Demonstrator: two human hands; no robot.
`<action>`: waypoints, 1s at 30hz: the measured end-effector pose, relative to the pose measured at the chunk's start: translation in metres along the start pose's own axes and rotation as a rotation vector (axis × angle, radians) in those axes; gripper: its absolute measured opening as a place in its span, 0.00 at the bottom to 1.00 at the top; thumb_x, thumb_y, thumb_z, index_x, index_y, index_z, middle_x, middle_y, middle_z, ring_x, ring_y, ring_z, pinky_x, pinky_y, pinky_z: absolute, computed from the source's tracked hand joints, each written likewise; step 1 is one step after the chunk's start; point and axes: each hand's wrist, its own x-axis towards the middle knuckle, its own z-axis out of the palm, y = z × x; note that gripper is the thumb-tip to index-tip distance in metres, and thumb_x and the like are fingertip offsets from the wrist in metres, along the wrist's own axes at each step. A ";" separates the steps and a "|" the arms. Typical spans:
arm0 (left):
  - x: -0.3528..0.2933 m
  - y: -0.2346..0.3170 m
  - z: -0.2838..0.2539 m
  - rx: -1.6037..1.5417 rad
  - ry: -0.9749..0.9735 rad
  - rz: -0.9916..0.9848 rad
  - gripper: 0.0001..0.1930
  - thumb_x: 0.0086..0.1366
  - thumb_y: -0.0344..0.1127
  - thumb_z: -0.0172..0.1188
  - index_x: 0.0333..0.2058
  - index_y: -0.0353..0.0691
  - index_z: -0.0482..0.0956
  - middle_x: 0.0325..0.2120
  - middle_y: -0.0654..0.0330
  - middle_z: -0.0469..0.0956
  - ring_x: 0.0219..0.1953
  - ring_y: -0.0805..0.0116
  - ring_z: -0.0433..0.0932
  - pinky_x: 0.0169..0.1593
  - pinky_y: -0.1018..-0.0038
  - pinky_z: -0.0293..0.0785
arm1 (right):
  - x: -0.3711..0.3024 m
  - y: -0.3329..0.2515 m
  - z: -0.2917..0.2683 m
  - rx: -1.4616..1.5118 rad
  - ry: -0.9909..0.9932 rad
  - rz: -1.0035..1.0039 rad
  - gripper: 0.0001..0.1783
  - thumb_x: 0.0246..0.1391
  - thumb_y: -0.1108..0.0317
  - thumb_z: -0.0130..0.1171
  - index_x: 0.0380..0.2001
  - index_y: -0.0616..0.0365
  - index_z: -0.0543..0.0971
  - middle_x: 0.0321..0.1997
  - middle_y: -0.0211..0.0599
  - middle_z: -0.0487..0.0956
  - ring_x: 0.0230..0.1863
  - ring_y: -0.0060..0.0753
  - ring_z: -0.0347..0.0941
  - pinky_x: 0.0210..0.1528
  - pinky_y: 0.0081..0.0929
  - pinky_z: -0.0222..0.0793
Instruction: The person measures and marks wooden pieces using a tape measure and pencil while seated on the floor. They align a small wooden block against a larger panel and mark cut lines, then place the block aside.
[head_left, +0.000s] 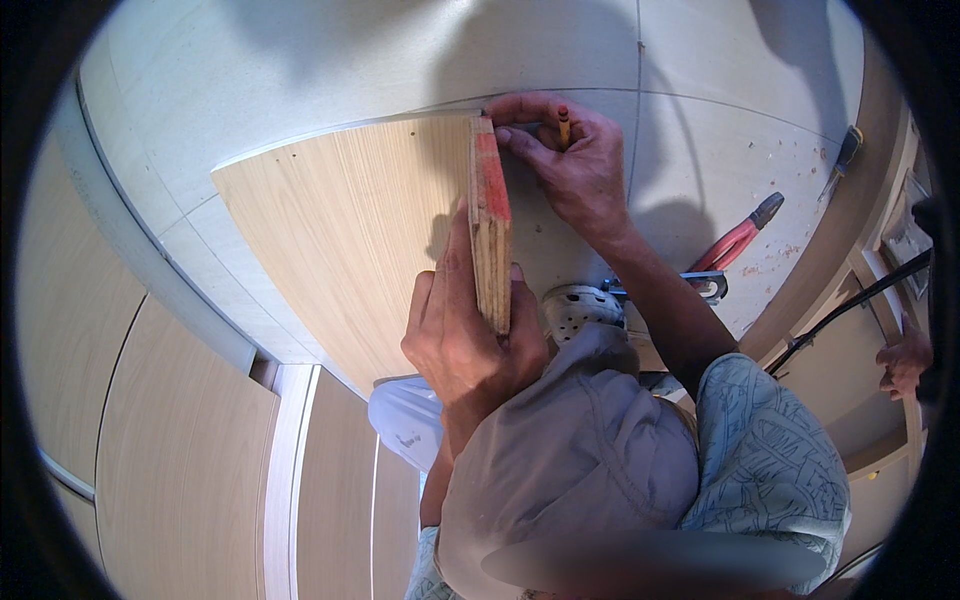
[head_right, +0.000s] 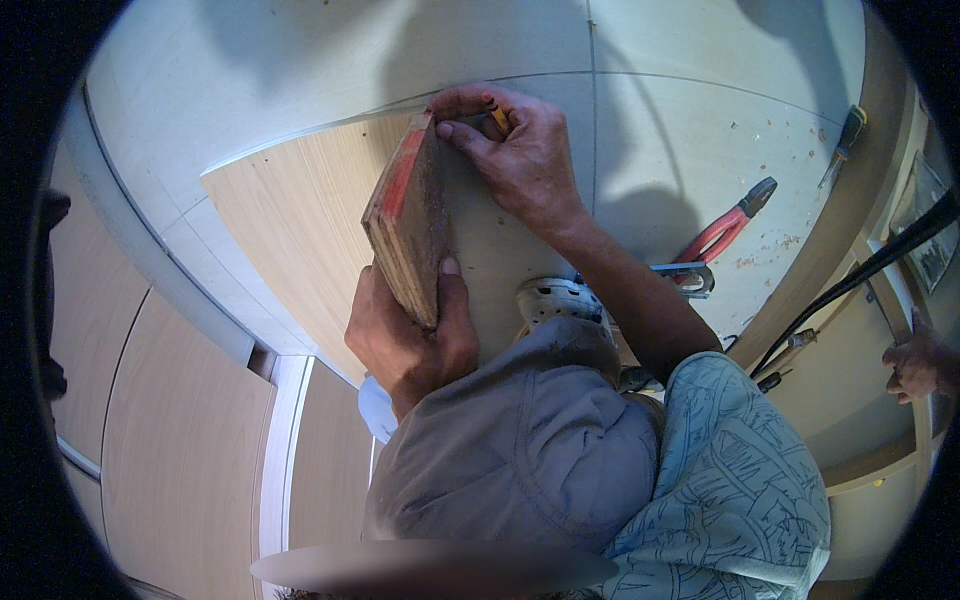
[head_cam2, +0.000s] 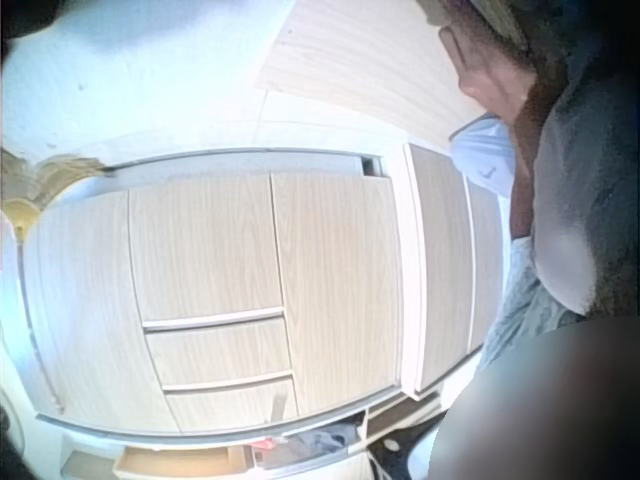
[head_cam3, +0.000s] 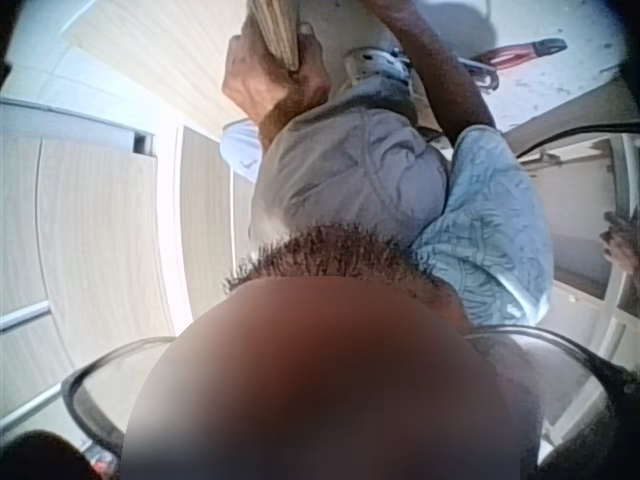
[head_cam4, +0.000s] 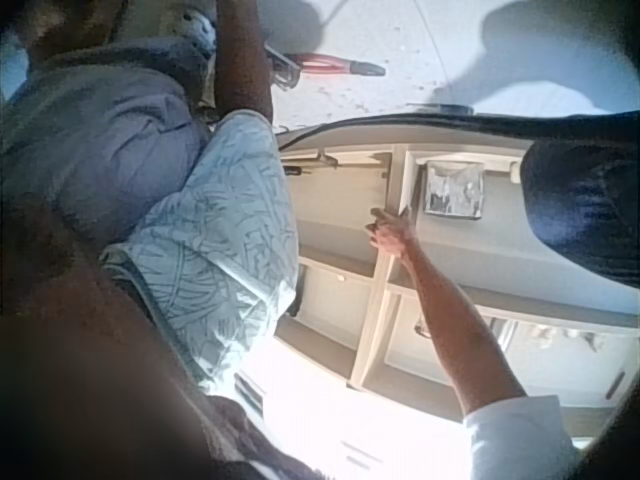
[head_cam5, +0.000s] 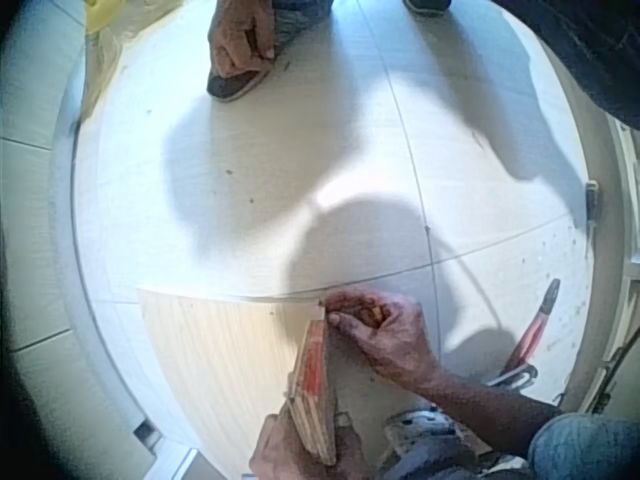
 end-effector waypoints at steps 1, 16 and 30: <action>0.000 0.000 0.000 -0.001 -0.003 -0.010 0.39 0.53 0.24 0.67 0.68 0.33 0.74 0.49 0.50 0.87 0.30 0.54 0.79 0.38 0.62 0.81 | 0.000 0.000 0.000 0.001 0.000 0.005 0.13 0.63 0.79 0.68 0.51 0.67 0.85 0.47 0.39 0.88 0.49 0.25 0.85 0.58 0.24 0.83; 0.002 0.001 -0.003 -0.025 -0.011 -0.036 0.39 0.53 0.25 0.67 0.68 0.35 0.74 0.43 0.49 0.87 0.30 0.53 0.78 0.38 0.62 0.81 | 0.001 -0.004 0.000 -0.017 -0.007 0.034 0.13 0.64 0.76 0.69 0.51 0.66 0.86 0.47 0.36 0.89 0.48 0.21 0.84 0.56 0.23 0.80; -0.003 -0.003 -0.006 0.008 -0.010 0.006 0.40 0.52 0.26 0.65 0.68 0.38 0.73 0.39 0.48 0.87 0.30 0.47 0.80 0.41 0.57 0.82 | -0.003 -0.001 -0.003 0.007 -0.029 0.028 0.13 0.65 0.75 0.68 0.52 0.65 0.86 0.45 0.33 0.89 0.44 0.19 0.84 0.48 0.19 0.82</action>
